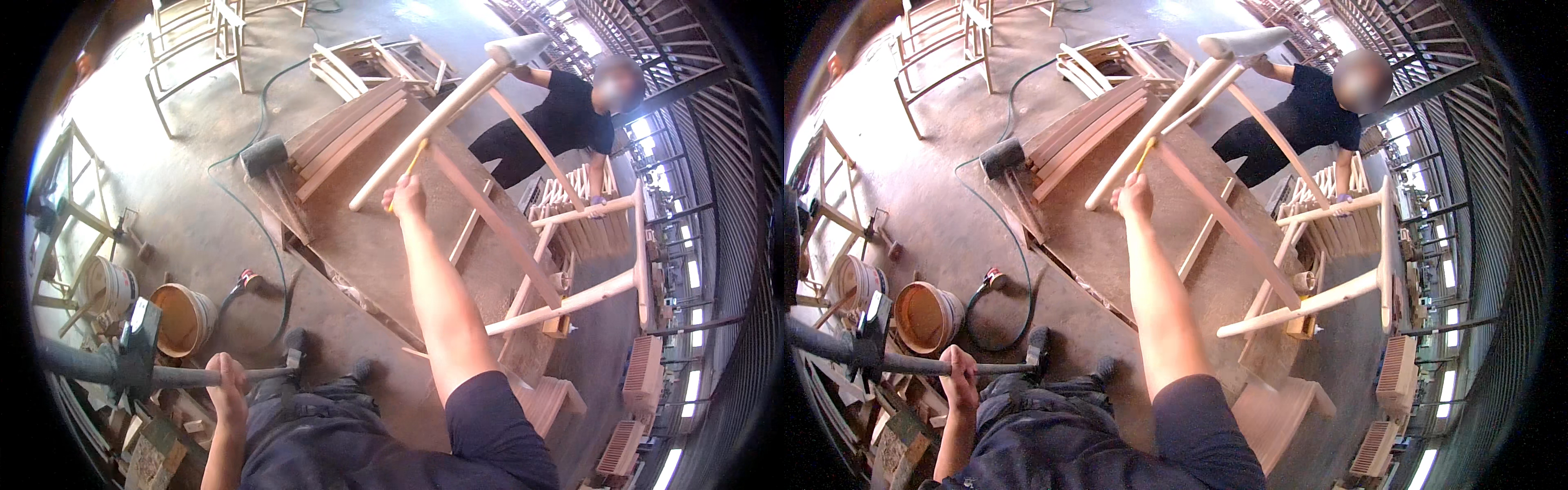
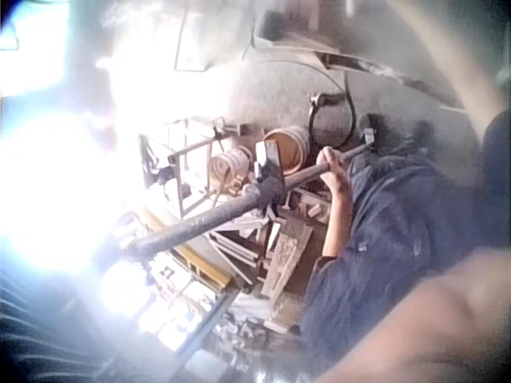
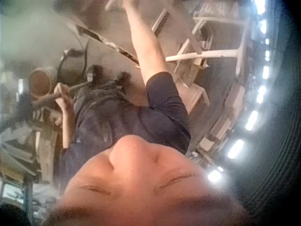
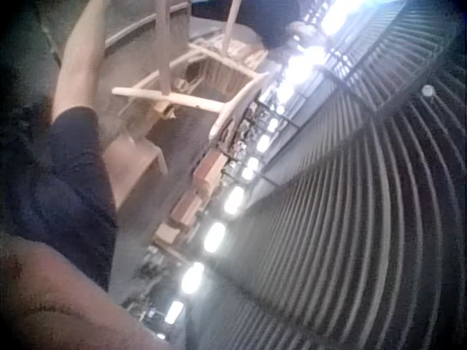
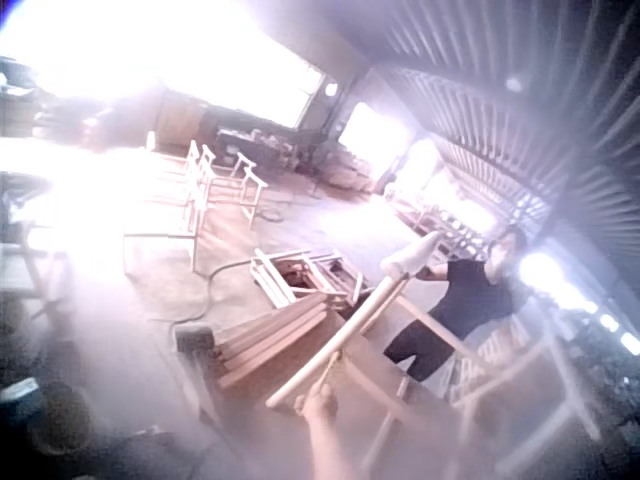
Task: The person assembles a wooden chair frame by inserting legs and securing them with a metal bar clamp. They then use a handheld orbital sander to smooth the chair's surfaces. The person moves the assembled chair to a stack of similar frames.
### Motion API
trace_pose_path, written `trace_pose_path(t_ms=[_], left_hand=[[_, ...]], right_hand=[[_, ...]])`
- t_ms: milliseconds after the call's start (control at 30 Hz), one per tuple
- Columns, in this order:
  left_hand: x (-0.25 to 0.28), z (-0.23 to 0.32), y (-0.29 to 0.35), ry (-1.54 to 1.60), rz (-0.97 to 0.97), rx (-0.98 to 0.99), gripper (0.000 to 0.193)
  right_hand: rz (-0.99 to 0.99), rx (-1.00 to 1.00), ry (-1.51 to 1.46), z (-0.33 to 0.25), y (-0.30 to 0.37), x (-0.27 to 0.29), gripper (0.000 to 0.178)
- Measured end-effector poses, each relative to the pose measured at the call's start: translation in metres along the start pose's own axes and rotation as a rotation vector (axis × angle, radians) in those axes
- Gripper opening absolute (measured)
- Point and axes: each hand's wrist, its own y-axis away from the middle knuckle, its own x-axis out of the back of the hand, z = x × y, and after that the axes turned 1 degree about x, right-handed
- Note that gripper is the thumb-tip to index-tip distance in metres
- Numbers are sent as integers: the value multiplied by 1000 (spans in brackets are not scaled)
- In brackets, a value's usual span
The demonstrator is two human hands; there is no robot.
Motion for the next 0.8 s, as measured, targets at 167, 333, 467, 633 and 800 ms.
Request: trace_pose_path(t_ms=[167,333,467,633,800], left_hand=[[-5,-11,0,7,-45,-70,38],[0,-27,10,-14,-102,-44,34],[-14,-25,20,-103,-196,-33,38],[-41,-41,29,-201,-304,-160,45],[-83,-60,53,-274,-395,-123,45]], right_hand=[[-144,-319,-72,42,2,8,35],[-194,-25,-113,40,52,9,36],[-133,92,-141,69,99,12,33],[-22,217,313,153,253,58,28],[596,-229,327,370,361,210,28]])
